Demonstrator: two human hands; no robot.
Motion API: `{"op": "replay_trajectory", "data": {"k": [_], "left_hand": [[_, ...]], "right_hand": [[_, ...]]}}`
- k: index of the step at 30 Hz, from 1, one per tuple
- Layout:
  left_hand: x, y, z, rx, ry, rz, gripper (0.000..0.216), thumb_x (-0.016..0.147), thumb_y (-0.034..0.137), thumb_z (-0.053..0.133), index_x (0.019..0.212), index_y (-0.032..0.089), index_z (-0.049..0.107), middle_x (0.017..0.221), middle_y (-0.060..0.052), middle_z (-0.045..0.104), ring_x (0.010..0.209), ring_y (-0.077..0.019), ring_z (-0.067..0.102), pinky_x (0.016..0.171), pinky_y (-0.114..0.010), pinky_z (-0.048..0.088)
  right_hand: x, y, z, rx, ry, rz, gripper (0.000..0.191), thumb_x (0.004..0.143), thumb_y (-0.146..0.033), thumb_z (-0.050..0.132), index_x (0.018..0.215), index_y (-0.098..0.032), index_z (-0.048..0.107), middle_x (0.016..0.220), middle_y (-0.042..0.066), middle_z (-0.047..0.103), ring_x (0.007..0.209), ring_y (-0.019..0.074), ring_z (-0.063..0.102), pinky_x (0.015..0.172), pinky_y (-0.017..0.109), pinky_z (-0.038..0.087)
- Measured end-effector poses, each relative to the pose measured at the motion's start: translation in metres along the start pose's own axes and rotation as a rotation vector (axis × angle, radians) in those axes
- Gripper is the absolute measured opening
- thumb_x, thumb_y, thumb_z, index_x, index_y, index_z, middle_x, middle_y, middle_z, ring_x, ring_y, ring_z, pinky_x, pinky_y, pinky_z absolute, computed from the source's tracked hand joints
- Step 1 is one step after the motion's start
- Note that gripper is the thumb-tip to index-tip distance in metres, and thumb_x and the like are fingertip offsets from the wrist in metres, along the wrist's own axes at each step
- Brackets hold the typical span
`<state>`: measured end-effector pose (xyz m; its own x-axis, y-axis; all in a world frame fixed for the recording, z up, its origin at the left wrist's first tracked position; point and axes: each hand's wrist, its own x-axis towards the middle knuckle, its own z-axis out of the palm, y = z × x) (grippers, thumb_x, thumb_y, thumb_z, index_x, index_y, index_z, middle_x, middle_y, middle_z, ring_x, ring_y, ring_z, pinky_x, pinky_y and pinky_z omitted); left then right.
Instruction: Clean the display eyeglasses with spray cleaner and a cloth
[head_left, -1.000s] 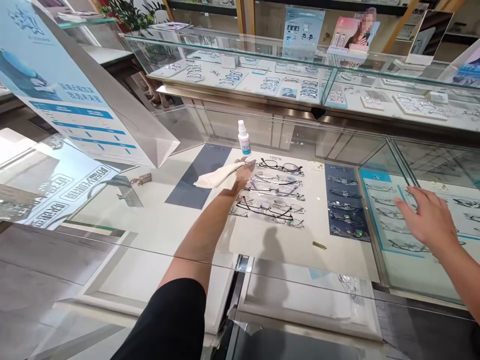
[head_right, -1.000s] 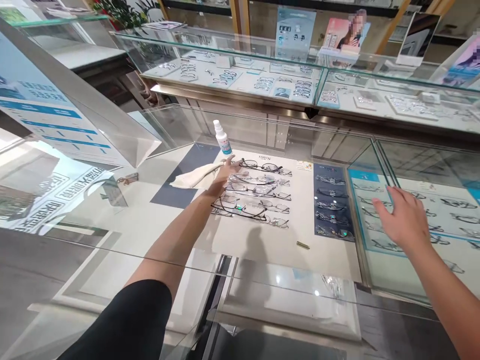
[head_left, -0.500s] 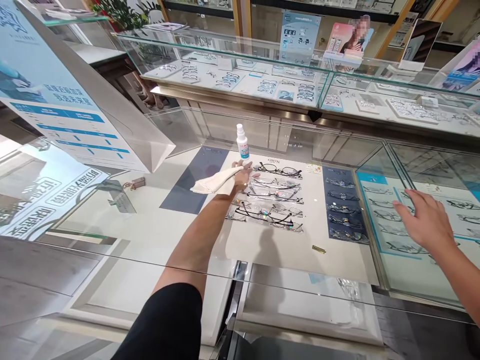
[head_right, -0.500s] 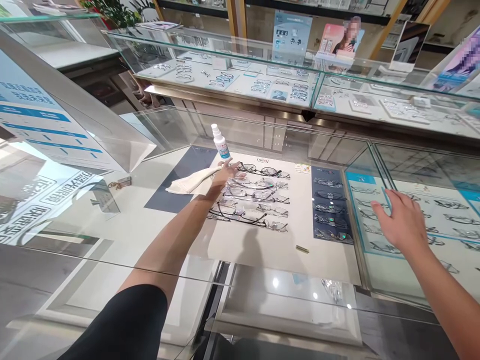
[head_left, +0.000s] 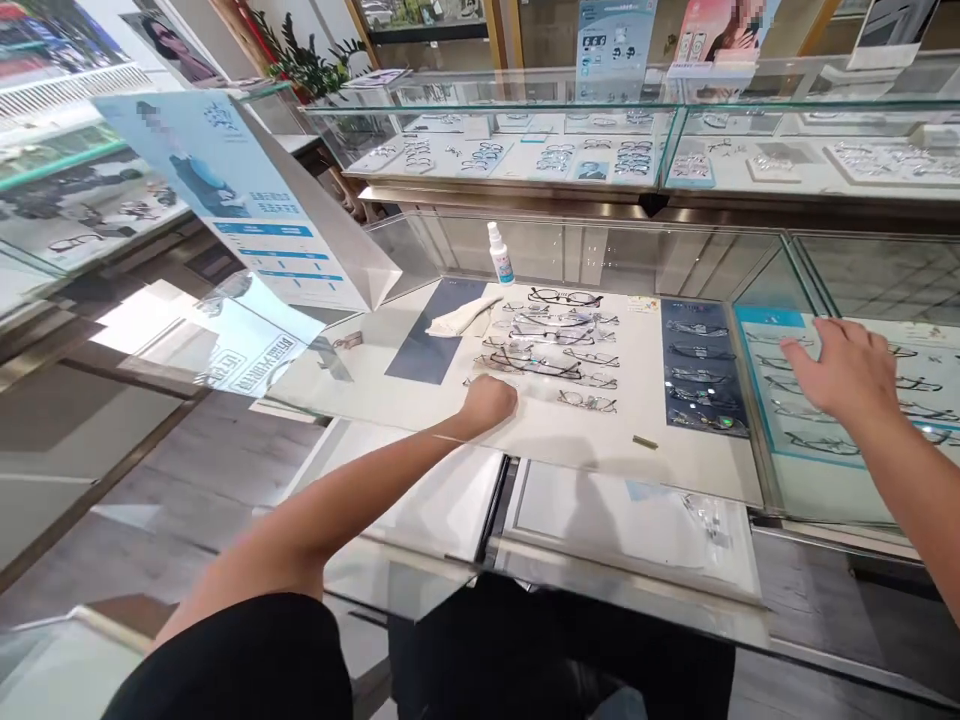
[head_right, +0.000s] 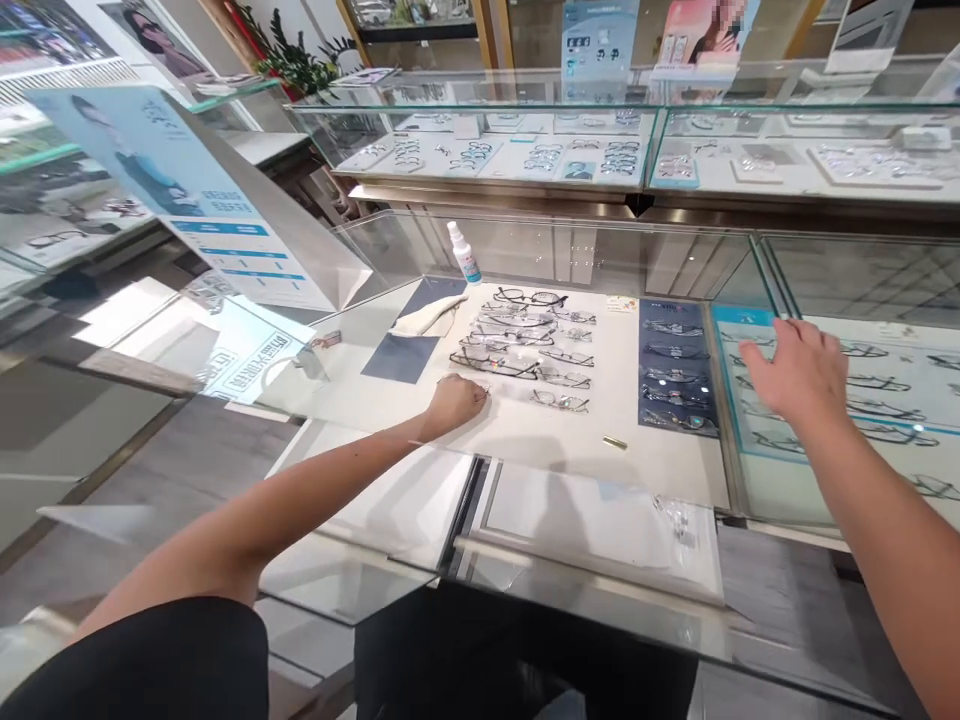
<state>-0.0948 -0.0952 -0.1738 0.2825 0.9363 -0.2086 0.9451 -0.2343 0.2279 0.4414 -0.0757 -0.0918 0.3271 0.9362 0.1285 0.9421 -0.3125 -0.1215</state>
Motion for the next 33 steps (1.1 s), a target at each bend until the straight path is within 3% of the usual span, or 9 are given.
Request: {"op": "replay_trajectory", "data": {"k": [2, 4, 11, 16, 19, 22, 25, 29, 33], "left_hand": [[-0.032, 0.005, 0.001, 0.066, -0.071, -0.067, 0.019, 0.097, 0.016, 0.064, 0.085, 0.013, 0.078, 0.093, -0.016, 0.079, 0.096, -0.0313, 0.076, 0.088, -0.044, 0.06], [-0.062, 0.012, -0.003, 0.104, -0.135, -0.094, 0.022, 0.088, 0.011, 0.062, 0.068, 0.016, 0.071, 0.078, -0.015, 0.075, 0.088, -0.0306, 0.074, 0.078, -0.039, 0.053], [-0.168, 0.023, -0.04, 0.088, -0.263, -0.033, 0.035, 0.076, 0.008, 0.058, 0.056, 0.022, 0.032, 0.059, -0.005, 0.06, 0.06, -0.0186, 0.051, 0.063, -0.036, 0.03], [-0.237, -0.019, -0.078, 0.2, -0.151, -0.033, 0.032, 0.086, 0.015, 0.051, 0.062, 0.022, 0.032, 0.065, -0.007, 0.062, 0.063, -0.0194, 0.049, 0.067, -0.038, 0.028], [-0.27, -0.056, -0.093, 0.229, -0.092, -0.143, 0.035, 0.098, 0.036, 0.048, 0.065, 0.024, 0.045, 0.073, -0.009, 0.069, 0.068, -0.0219, 0.058, 0.068, -0.037, 0.035], [-0.293, -0.085, -0.098, 0.153, -0.036, -0.264, 0.047, 0.1, 0.063, 0.045, 0.083, 0.024, 0.065, 0.096, -0.011, 0.082, 0.083, -0.0261, 0.071, 0.073, -0.035, 0.045], [-0.306, -0.105, -0.096, 0.088, -0.031, -0.305, 0.062, 0.099, 0.075, 0.04, 0.098, 0.024, 0.075, 0.117, -0.012, 0.086, 0.101, -0.0307, 0.077, 0.086, -0.038, 0.054], [-0.317, -0.116, -0.088, 0.039, -0.055, -0.371, 0.073, 0.099, 0.079, 0.034, 0.106, 0.024, 0.081, 0.131, -0.013, 0.084, 0.115, -0.0351, 0.079, 0.095, -0.04, 0.058], [-0.323, -0.116, -0.082, -0.008, -0.046, -0.373, 0.068, 0.097, 0.074, 0.037, 0.108, 0.025, 0.082, 0.129, -0.013, 0.085, 0.115, -0.036, 0.079, 0.099, -0.041, 0.059]], "right_hand": [[0.005, 0.004, 0.005, 0.022, 0.002, -0.001, 0.092, 0.108, -0.073, 0.021, 0.17, -0.011, 0.049, 0.179, 0.023, 0.047, 0.154, 0.0471, 0.043, 0.124, 0.061, 0.035], [0.011, 0.008, 0.01, 0.044, -0.002, 0.001, 0.091, 0.108, -0.073, 0.022, 0.171, -0.013, 0.049, 0.178, 0.025, 0.046, 0.154, 0.046, 0.042, 0.119, 0.062, 0.035], [0.034, 0.02, 0.027, 0.111, 0.067, 0.012, 0.075, 0.105, -0.062, 0.052, 0.159, -0.012, 0.065, 0.162, 0.036, 0.057, 0.147, 0.0466, 0.047, 0.098, 0.064, 0.037], [0.022, 0.001, 0.017, 0.102, 0.318, -0.146, 0.042, 0.095, -0.031, 0.066, 0.132, -0.016, 0.081, 0.138, 0.033, 0.071, 0.136, 0.045, 0.055, 0.097, 0.06, 0.038], [-0.006, -0.041, 0.002, 0.128, 0.344, -0.323, 0.032, 0.095, -0.03, 0.064, 0.117, -0.017, 0.083, 0.132, 0.029, 0.074, 0.128, 0.0433, 0.059, 0.1, 0.056, 0.041], [-0.042, -0.105, -0.012, 0.221, 0.252, -0.58, 0.03, 0.099, -0.035, 0.059, 0.112, -0.019, 0.081, 0.126, 0.021, 0.076, 0.123, 0.0376, 0.061, 0.104, 0.051, 0.044], [-0.073, -0.175, -0.023, 0.304, 0.136, -0.738, 0.029, 0.099, -0.042, 0.061, 0.108, -0.022, 0.08, 0.129, 0.016, 0.075, 0.121, 0.0358, 0.061, 0.108, 0.052, 0.045], [-0.095, -0.249, -0.033, 0.337, -0.012, -0.806, 0.025, 0.097, -0.043, 0.066, 0.103, -0.023, 0.081, 0.132, 0.013, 0.074, 0.126, 0.0356, 0.057, 0.109, 0.051, 0.045], [-0.101, -0.292, -0.039, 0.238, -0.099, -0.765, 0.025, 0.094, -0.044, 0.073, 0.105, -0.024, 0.082, 0.138, 0.013, 0.073, 0.128, 0.0363, 0.056, 0.109, 0.05, 0.044]]}}
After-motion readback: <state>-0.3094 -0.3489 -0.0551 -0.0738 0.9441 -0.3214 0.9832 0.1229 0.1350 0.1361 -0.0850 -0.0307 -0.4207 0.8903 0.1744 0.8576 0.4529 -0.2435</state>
